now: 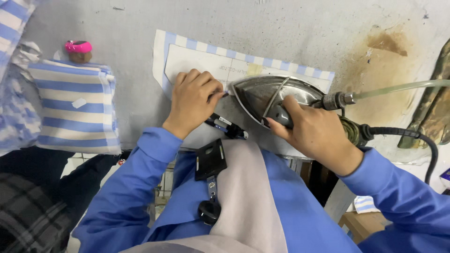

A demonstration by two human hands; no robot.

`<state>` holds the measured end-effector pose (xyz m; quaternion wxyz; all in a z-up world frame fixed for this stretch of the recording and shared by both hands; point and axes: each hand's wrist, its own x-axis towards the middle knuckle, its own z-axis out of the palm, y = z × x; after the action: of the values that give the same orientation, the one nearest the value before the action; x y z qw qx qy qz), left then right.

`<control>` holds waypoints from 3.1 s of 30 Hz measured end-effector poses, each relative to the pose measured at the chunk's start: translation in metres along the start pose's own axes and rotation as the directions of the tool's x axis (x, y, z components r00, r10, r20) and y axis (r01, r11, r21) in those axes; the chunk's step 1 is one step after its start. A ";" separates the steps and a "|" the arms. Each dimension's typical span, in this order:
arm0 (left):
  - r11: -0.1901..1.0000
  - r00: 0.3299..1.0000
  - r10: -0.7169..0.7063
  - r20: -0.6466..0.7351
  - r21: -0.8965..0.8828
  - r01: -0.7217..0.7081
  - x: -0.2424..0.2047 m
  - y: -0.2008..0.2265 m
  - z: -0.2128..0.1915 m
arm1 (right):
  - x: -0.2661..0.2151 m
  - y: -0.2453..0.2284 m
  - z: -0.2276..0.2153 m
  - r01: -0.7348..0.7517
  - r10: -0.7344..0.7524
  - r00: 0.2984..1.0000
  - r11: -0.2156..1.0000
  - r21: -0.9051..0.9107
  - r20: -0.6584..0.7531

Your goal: The person places a paper pattern on a piece of blue and white striped fabric, cuts the fabric around the pattern using scissors, and then irons the cut piece. The process is repeated with another piece of fabric.

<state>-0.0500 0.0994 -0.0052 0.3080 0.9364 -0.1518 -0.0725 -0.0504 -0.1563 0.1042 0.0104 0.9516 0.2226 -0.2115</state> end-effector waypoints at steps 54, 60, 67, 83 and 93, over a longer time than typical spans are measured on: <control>0.809 0.765 -0.574 -0.293 -0.346 0.475 -0.042 -0.023 -0.044 | 0.058 -0.083 -0.039 0.132 -0.114 0.987 0.976 0.172 -0.112; 0.874 0.801 -0.467 -0.374 -0.335 0.353 -0.032 -0.016 -0.035 | 0.062 -0.069 -0.050 0.029 -0.020 0.999 0.960 0.279 -0.034; 0.935 0.894 -0.346 -0.284 -0.022 0.354 -0.020 0.005 -0.028 | 0.018 -0.009 -0.042 -0.049 0.032 0.996 0.979 0.197 0.089; 0.912 0.893 -0.408 -0.190 -0.139 0.387 0.000 0.017 -0.038 | -0.017 0.111 0.032 -0.476 0.017 0.465 0.848 -0.234 -0.885; 0.908 0.898 -0.403 -0.176 0.040 0.416 -0.003 0.008 -0.030 | 0.029 0.042 0.091 -0.041 0.131 0.956 0.946 0.322 -0.263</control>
<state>-0.0476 0.1112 0.0240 0.2609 0.9613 0.0718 -0.0525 -0.0457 -0.1924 0.0062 -0.1633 0.9703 0.1434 -0.1061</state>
